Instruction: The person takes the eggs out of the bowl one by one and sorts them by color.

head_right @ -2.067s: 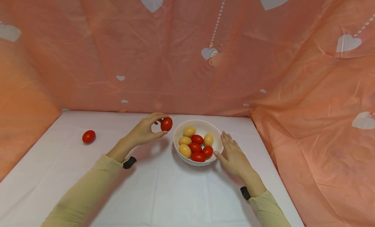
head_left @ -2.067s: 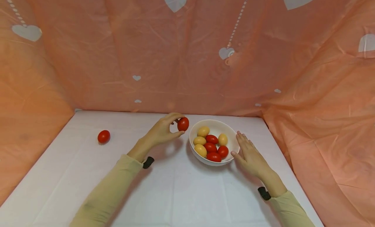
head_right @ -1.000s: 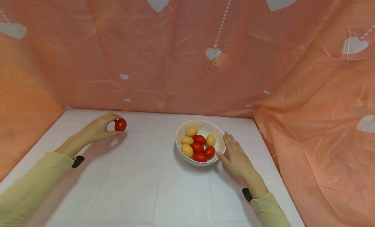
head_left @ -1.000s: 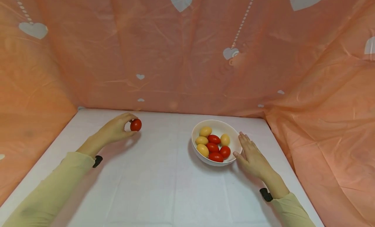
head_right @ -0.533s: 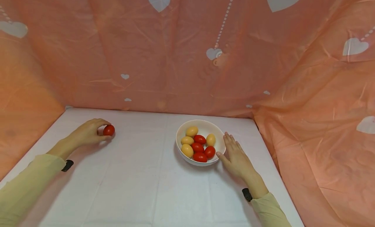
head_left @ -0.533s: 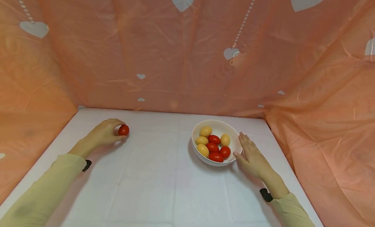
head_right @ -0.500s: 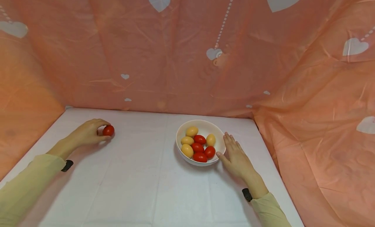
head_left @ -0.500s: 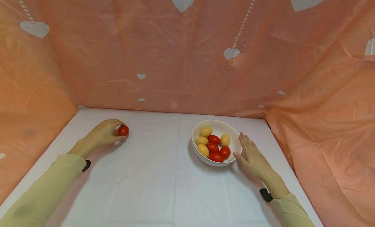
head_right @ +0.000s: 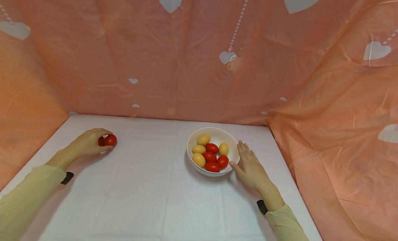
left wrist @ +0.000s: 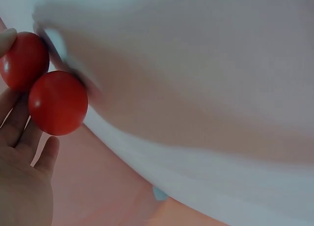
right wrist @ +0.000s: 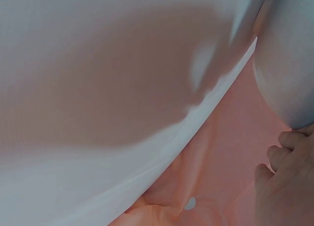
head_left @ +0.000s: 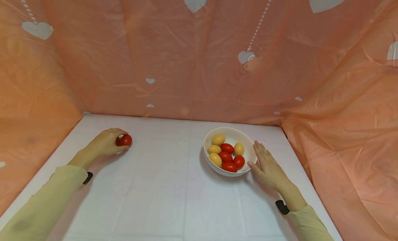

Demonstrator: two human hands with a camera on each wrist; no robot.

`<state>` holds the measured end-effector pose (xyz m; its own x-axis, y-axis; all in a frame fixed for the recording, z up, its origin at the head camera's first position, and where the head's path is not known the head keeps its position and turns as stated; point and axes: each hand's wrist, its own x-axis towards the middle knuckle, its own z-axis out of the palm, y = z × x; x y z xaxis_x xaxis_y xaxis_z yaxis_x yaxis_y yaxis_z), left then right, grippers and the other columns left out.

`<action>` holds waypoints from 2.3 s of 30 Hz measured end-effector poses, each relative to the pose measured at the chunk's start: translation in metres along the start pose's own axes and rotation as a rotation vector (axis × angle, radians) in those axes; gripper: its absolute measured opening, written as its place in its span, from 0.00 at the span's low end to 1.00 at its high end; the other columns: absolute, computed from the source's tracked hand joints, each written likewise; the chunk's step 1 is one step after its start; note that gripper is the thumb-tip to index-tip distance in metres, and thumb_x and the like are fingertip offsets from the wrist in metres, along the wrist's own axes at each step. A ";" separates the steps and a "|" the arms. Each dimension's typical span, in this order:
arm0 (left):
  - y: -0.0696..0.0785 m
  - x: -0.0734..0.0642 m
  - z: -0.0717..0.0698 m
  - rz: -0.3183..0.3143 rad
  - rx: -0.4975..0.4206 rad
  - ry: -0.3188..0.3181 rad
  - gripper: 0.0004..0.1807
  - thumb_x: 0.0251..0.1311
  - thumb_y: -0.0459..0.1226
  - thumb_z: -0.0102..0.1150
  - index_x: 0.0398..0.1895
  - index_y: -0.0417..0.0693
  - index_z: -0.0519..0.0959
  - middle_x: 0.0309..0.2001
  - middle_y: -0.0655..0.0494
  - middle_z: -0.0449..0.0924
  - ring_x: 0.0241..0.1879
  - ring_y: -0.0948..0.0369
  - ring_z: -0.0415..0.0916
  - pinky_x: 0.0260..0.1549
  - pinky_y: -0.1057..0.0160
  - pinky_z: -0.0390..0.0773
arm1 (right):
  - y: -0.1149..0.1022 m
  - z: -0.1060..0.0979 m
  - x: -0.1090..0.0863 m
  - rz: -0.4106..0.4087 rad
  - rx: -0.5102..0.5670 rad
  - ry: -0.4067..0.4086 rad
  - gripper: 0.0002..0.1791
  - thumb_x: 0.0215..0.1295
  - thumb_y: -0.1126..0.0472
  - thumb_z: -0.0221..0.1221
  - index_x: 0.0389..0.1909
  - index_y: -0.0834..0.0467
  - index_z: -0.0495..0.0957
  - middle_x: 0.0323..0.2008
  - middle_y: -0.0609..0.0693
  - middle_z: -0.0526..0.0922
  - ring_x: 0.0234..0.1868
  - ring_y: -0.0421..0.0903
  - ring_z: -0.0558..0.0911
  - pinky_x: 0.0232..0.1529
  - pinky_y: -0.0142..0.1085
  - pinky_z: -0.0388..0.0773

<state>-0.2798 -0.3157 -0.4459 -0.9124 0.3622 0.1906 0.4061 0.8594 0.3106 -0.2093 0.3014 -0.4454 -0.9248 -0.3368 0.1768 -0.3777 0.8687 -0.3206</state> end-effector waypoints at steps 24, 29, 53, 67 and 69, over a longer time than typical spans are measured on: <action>0.005 -0.004 -0.004 -0.028 -0.045 -0.028 0.33 0.56 0.39 0.76 0.62 0.31 0.77 0.60 0.31 0.77 0.60 0.36 0.73 0.59 0.35 0.74 | -0.001 -0.001 0.000 0.006 -0.004 -0.001 0.44 0.78 0.46 0.55 0.81 0.68 0.50 0.82 0.64 0.50 0.81 0.66 0.50 0.77 0.64 0.50; 0.013 -0.003 -0.005 -0.022 -0.073 -0.016 0.32 0.57 0.37 0.75 0.64 0.32 0.76 0.63 0.31 0.75 0.63 0.35 0.70 0.61 0.34 0.73 | 0.000 0.000 0.000 0.010 0.001 -0.005 0.44 0.78 0.46 0.56 0.81 0.68 0.50 0.82 0.64 0.50 0.81 0.66 0.49 0.77 0.64 0.49; 0.096 0.035 0.018 0.152 -0.262 0.287 0.25 0.63 0.34 0.70 0.64 0.41 0.79 0.61 0.46 0.78 0.53 0.48 0.78 0.55 0.41 0.76 | 0.003 0.002 0.002 -0.008 0.002 0.009 0.44 0.78 0.46 0.56 0.81 0.68 0.49 0.82 0.64 0.51 0.81 0.66 0.51 0.77 0.63 0.50; 0.161 0.073 0.039 0.329 -0.386 0.350 0.25 0.61 0.34 0.73 0.62 0.42 0.80 0.60 0.49 0.80 0.49 0.53 0.80 0.48 0.49 0.81 | 0.003 0.003 0.001 0.001 0.010 0.006 0.44 0.78 0.46 0.55 0.82 0.67 0.48 0.82 0.63 0.50 0.81 0.65 0.50 0.77 0.64 0.50; 0.171 0.079 0.042 0.354 -0.400 0.347 0.25 0.61 0.34 0.73 0.63 0.42 0.80 0.60 0.49 0.79 0.49 0.54 0.80 0.48 0.50 0.81 | 0.003 0.003 0.001 0.002 0.013 0.004 0.44 0.78 0.46 0.55 0.82 0.66 0.48 0.82 0.63 0.50 0.81 0.65 0.49 0.77 0.64 0.49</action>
<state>-0.2850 -0.1246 -0.4172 -0.6770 0.4037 0.6154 0.7289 0.4840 0.4843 -0.2115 0.3026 -0.4491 -0.9256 -0.3334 0.1795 -0.3760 0.8646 -0.3333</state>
